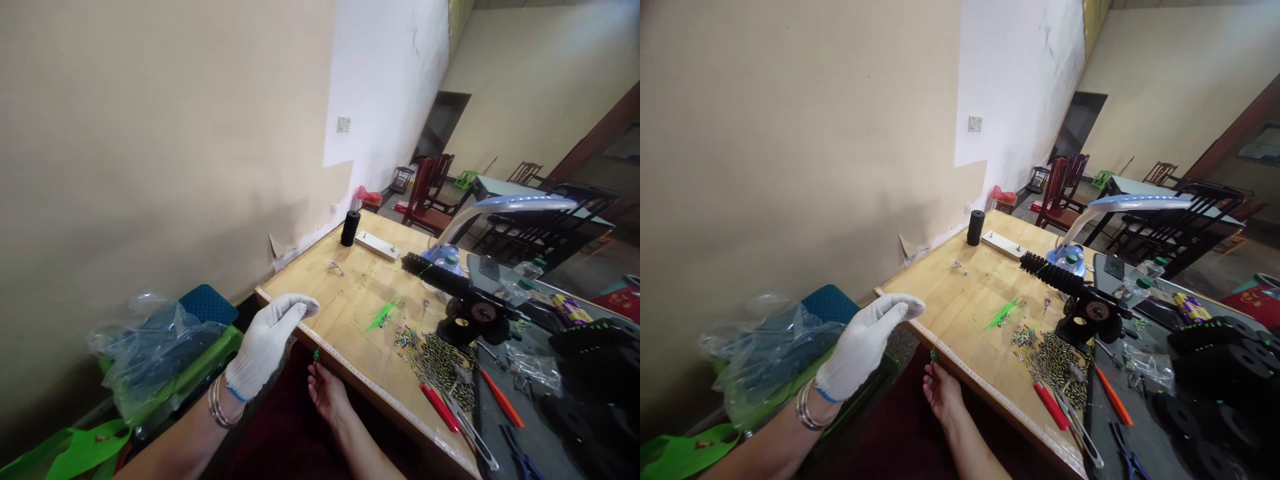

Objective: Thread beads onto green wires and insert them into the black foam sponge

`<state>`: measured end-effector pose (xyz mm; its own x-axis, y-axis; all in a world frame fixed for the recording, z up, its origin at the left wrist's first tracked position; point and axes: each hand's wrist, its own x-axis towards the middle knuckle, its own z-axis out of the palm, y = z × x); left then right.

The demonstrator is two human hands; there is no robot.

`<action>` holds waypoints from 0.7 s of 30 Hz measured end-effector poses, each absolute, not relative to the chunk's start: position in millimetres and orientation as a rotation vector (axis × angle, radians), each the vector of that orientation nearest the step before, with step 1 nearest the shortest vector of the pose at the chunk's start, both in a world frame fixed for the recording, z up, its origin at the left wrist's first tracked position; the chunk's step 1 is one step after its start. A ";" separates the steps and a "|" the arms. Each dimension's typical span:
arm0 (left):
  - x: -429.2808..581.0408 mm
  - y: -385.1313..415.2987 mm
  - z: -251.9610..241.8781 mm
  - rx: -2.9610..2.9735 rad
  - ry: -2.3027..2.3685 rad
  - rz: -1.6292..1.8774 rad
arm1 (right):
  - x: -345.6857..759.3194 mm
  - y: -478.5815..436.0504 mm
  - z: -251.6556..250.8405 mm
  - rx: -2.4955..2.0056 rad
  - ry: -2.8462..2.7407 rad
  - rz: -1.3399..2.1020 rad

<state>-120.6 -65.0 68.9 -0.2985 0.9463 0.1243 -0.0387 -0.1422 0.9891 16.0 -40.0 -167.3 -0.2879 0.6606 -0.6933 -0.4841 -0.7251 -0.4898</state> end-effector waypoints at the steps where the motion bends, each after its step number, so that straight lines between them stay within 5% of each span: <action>1: -121.3 -65.0 68.2 1.109 1.316 1.561 | 16.3 -41.0 -166.7 -1.240 -0.243 2.044; 17: -76.1 -69.5 50.9 1.862 1.059 0.911 | 97.2 -92.8 -66.4 -1.247 -0.800 1.459; 21: -60.1 -67.3 44.8 2.110 1.087 0.848 | 107.8 -95.7 -53.8 -1.273 -0.753 1.550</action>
<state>-60.1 -67.3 44.8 0.4575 0.8505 0.2593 0.4589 -0.4757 0.7504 107.8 -95.7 -53.8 0.0029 0.9302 -0.3671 -0.2862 -0.3510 -0.8916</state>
